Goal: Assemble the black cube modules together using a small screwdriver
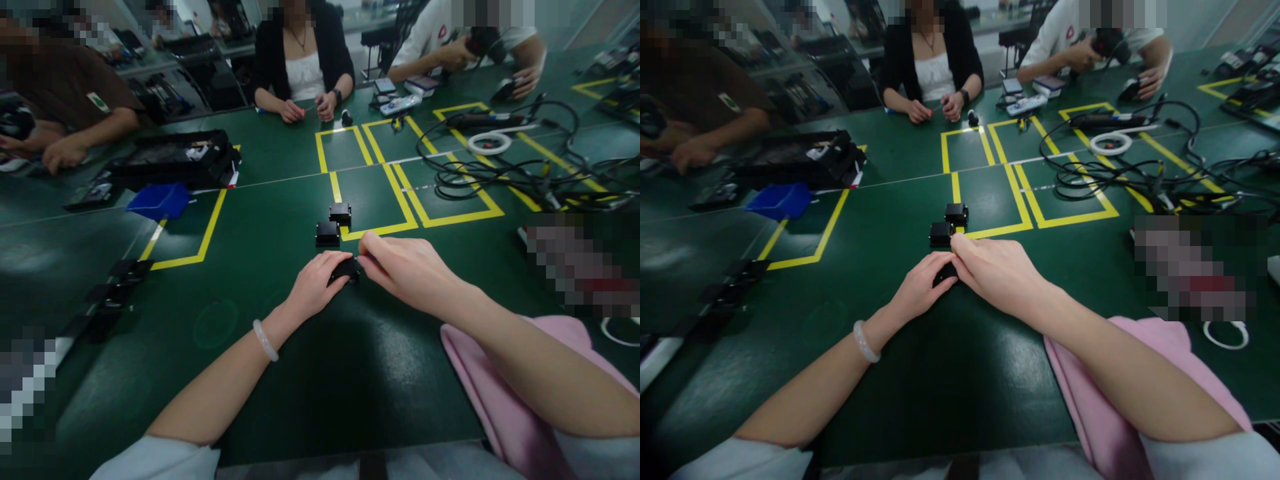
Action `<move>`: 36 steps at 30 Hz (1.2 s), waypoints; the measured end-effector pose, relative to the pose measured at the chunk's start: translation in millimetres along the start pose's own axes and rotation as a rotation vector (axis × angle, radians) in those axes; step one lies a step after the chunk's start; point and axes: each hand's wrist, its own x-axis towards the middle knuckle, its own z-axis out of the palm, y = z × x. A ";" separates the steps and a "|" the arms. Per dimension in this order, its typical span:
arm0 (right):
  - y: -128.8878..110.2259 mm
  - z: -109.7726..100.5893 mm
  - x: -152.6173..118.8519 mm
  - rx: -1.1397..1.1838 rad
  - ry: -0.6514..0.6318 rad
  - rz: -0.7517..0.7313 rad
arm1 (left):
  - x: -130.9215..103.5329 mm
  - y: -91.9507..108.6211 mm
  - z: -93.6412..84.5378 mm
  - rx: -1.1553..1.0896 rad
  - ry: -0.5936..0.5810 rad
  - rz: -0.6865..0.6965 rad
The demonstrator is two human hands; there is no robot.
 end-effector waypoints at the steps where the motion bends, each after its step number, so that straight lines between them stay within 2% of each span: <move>1: 0.1 0.5 0.1 -0.011 -0.004 0.006 | 0.0 -0.2 0.0 0.000 -0.001 -0.001; 7: -0.1 0.3 0.5 0.035 0.013 0.007 | 0.1 -0.3 -0.8 0.004 -0.009 0.004; 13: -0.3 -1.6 1.0 -0.011 -0.051 0.023 | 0.0 -1.4 0.3 0.005 -0.006 0.005; 17: -0.6 -1.0 1.1 0.036 -0.015 0.042 | -0.2 -1.8 0.8 0.005 -0.008 0.007; 23: 0.8 -0.7 1.5 -0.014 -0.049 0.049 | -0.4 -1.4 0.6 0.013 -0.012 -0.001; 36: 0.7 0.0 1.8 -0.011 -0.030 0.068 | -0.1 -0.8 -0.2 0.015 -0.007 0.008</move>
